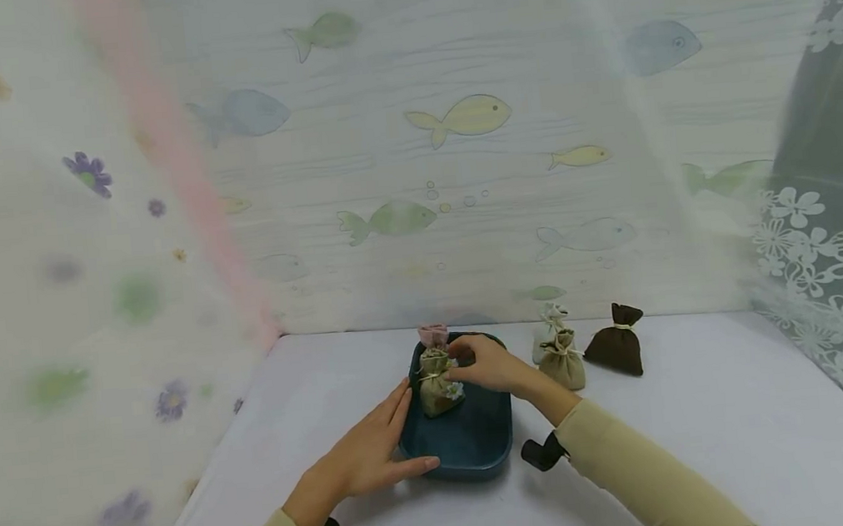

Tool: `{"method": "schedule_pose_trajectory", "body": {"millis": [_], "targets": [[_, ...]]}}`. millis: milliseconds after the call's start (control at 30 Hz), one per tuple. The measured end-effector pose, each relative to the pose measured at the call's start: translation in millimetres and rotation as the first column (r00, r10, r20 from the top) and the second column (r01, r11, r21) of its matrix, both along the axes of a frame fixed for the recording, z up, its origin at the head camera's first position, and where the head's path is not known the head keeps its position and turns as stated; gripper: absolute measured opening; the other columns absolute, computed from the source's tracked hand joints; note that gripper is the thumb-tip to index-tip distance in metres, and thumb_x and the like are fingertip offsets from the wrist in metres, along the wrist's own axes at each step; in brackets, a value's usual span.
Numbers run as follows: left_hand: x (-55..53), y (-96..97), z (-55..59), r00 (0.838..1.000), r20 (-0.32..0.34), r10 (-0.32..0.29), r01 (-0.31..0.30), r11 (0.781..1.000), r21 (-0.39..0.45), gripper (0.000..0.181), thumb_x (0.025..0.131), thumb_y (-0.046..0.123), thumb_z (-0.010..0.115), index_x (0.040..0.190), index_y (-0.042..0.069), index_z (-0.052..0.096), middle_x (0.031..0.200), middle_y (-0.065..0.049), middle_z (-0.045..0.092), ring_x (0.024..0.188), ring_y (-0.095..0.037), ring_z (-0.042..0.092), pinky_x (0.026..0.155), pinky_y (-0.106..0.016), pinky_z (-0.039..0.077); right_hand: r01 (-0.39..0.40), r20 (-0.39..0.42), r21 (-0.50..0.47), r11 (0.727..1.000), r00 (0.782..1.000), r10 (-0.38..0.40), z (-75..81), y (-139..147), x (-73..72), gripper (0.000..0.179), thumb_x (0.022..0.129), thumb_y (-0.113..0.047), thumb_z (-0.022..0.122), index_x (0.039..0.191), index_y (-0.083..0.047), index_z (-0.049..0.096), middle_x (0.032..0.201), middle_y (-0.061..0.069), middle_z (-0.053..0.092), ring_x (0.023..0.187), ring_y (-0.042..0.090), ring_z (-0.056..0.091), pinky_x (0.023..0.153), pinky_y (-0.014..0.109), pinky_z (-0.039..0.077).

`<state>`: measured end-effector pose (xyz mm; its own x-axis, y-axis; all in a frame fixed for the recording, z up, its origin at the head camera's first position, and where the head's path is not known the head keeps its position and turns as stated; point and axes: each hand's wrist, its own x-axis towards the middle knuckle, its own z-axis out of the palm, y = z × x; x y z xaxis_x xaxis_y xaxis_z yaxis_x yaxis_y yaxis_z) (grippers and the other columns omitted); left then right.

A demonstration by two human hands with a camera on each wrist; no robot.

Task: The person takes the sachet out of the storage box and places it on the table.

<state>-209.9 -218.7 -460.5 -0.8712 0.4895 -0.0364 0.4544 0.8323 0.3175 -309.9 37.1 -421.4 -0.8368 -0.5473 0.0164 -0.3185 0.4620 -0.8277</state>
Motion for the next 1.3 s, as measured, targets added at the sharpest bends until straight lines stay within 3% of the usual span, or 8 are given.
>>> {"method": "schedule_pose_trajectory", "body": {"millis": [233,367,467,600,767,1000,1200,1300], "targets": [[-2.7,2.5,-2.4,1.0,0.004,0.004,-0.004,1.0,-0.006,0.11,0.092,0.08,0.046,0.166,0.009,0.006,0.173,-0.003,-0.005,0.157,-0.026,0.013,0.121,-0.051,0.029,-0.021,0.03,0.012,1.0,0.999,0.021,-7.8,-15,-2.4,0.051,0.095,-0.014,0.073,0.14,0.004,0.058,0.123,0.015,0.066,0.108,0.03,0.065,0.091,0.044,0.055],[-2.2,1.5,-3.2,1.0,-0.015,0.007,-0.007,1.0,0.009,0.112,0.091,0.081,0.047,0.165,0.007,0.009,0.173,-0.004,-0.002,0.156,-0.026,0.015,0.121,-0.051,0.03,-0.035,-0.031,0.041,0.999,0.999,0.036,-8.7,-19,-3.1,0.025,0.092,-0.009,0.075,0.115,-0.001,0.071,0.103,0.008,0.066,0.09,0.017,0.063,0.079,0.035,0.054],[-2.2,0.7,-4.5,1.0,-0.022,0.022,-0.022,1.0,0.017,0.112,0.09,0.081,0.049,0.166,0.008,0.01,0.173,-0.003,-0.001,0.156,-0.026,0.017,0.12,-0.051,0.03,-0.065,-0.074,0.043,0.997,0.995,0.068,-6.3,-20,-2.5,0.008,0.092,-0.008,0.075,0.097,-0.003,0.072,0.089,0.004,0.063,0.077,0.012,0.058,0.068,0.029,0.049],[-2.4,-0.1,-6.5,0.999,-0.02,0.027,-0.027,0.999,0.017,0.11,0.091,0.08,0.049,0.166,0.01,0.008,0.173,0.0,-0.003,0.156,-0.026,0.017,0.12,-0.052,0.031,-0.085,-0.076,0.015,0.996,0.993,0.086,0.4,-16,1.4,0.005,0.094,-0.008,0.073,0.092,-0.004,0.07,0.078,0.003,0.061,0.066,0.011,0.056,0.06,0.026,0.045],[-0.4,0.5,-6.6,1.0,-0.02,0.012,-0.012,1.0,0.017,0.111,0.091,0.081,0.047,0.166,0.009,0.007,0.173,-0.002,-0.003,0.156,-0.026,0.016,0.12,-0.053,0.031,-0.092,-0.072,-0.021,0.996,0.993,0.091,14.4,-4,13.0,0.009,0.096,-0.015,0.073,0.095,-0.007,0.07,0.085,0.0,0.063,0.075,0.009,0.059,0.066,0.027,0.049],[0.8,0.0,-9.2,0.999,-0.025,0.026,-0.026,0.999,0.027,0.112,0.09,0.082,0.048,0.166,0.008,0.011,0.173,-0.003,0.0,0.156,-0.028,0.019,0.118,-0.055,0.032,-0.069,-0.091,-0.069,0.995,0.994,0.062,40.1,30,35.5,0.027,0.099,-0.023,0.07,0.082,-0.011,0.053,0.089,0.004,0.054,0.08,0.017,0.054,0.068,0.035,0.043],[0.7,2.0,-10.4,0.999,-0.038,0.023,-0.022,0.999,0.036,0.111,0.091,0.079,0.05,0.165,0.006,0.011,0.173,-0.005,0.001,0.156,-0.029,0.018,0.119,-0.056,0.031,-0.032,-0.108,-0.088,0.996,0.994,0.023,44.5,79,49.8,0.016,0.1,-0.024,0.069,0.109,-0.01,0.068,0.115,0.006,0.063,0.109,0.023,0.062,0.089,0.043,0.054],[0.6,1.9,-11.3,0.999,-0.043,0.024,-0.023,0.999,0.031,0.111,0.091,0.079,0.05,0.165,0.006,0.011,0.173,-0.005,0.001,0.156,-0.029,0.018,0.119,-0.055,0.031,-0.007,-0.101,-0.089,0.996,0.995,-0.002,41.0,104,54.6,0.015,0.1,-0.022,0.069,0.107,-0.009,0.067,0.111,0.007,0.064,0.103,0.023,0.062,0.084,0.04,0.055]]}}
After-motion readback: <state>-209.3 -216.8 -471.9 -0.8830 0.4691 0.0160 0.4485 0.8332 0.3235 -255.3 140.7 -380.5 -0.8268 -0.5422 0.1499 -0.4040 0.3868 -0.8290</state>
